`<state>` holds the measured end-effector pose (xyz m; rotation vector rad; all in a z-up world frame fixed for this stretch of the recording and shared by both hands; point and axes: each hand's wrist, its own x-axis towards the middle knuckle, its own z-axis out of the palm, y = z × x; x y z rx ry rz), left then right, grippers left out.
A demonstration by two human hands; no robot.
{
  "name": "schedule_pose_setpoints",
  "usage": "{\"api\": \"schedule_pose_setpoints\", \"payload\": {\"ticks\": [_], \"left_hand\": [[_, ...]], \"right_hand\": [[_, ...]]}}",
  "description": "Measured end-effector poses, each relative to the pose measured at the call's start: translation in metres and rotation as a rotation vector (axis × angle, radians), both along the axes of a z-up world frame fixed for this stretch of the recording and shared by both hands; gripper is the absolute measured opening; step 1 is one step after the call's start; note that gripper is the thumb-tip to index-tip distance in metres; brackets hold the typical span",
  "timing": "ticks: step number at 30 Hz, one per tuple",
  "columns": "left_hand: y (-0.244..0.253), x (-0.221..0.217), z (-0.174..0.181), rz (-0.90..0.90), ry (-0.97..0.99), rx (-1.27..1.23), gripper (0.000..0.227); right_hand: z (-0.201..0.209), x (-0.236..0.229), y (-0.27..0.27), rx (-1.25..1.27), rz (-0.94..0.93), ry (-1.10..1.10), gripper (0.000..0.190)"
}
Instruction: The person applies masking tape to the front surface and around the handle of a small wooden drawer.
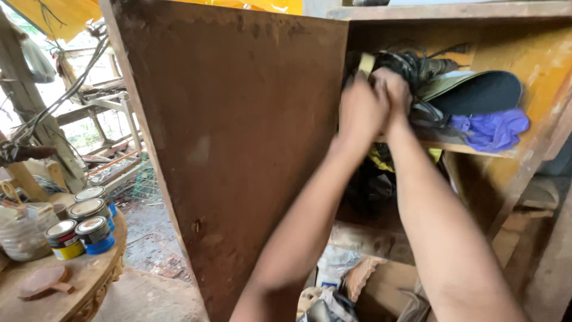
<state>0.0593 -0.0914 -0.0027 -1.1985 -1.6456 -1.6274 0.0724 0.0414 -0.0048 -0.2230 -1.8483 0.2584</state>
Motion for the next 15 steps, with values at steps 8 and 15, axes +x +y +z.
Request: {"api": "schedule_pose_setpoints", "payload": {"ticks": [8, 15], "left_hand": [[-0.058, 0.037, -0.080, -0.068, 0.164, 0.265, 0.058], [-0.225, 0.116, -0.136, 0.085, 0.274, 0.320, 0.028]], "right_hand": [[0.003, 0.034, 0.000, -0.416, 0.810, 0.234, 0.005], [-0.007, 0.100, -0.043, -0.290, 1.060, 0.242, 0.018]]}}
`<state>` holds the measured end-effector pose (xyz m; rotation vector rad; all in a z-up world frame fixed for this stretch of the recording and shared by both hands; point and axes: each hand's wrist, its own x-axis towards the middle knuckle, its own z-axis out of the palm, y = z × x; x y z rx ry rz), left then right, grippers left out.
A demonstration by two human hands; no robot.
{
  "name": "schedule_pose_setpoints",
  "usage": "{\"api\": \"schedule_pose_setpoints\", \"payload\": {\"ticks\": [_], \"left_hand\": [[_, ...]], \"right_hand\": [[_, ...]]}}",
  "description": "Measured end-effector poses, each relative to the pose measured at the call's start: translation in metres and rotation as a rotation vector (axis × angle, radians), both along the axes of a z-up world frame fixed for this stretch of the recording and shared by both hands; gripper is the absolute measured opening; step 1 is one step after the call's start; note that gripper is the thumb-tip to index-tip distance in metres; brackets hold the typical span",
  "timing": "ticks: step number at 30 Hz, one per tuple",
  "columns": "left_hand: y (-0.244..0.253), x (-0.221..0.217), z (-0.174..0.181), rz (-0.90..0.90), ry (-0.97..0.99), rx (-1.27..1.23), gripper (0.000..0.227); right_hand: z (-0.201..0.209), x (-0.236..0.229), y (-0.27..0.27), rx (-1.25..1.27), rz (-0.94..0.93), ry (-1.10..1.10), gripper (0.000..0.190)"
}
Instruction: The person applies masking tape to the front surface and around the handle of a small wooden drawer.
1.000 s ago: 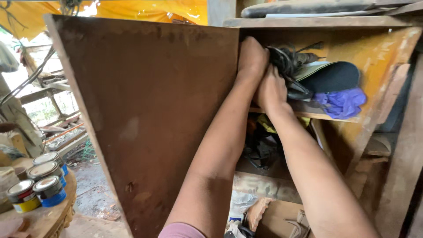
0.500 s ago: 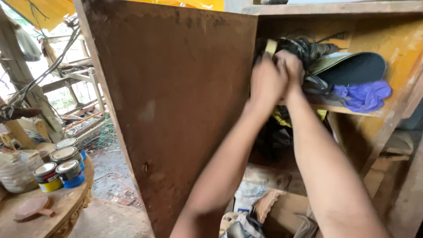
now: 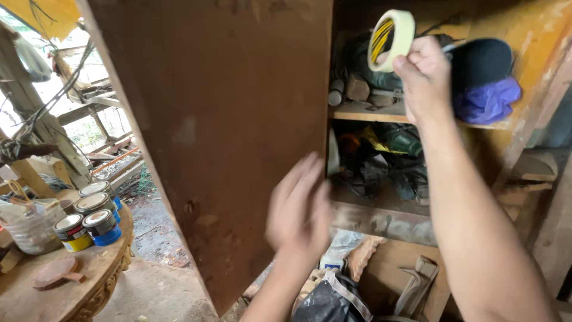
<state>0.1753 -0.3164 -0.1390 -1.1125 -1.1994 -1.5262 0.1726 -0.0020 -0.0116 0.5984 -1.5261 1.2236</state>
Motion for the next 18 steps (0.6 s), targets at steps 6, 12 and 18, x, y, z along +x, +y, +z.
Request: {"api": "schedule_pose_setpoints", "payload": {"ticks": [6, 12, 18], "left_hand": [[-0.086, 0.004, -0.049, 0.429, -0.136, 0.139, 0.050], [-0.103, -0.029, -0.026, 0.735, -0.182, 0.103, 0.069], [-0.082, -0.053, -0.073, 0.037, -0.635, -0.096, 0.031]], "right_hand": [[-0.039, 0.066, -0.023, 0.083, -0.162, 0.080, 0.015], [-0.094, 0.110, -0.044, -0.002, -0.416, -0.002, 0.017], [-0.182, 0.169, -0.053, -0.123, -0.430, -0.013, 0.011]]}}
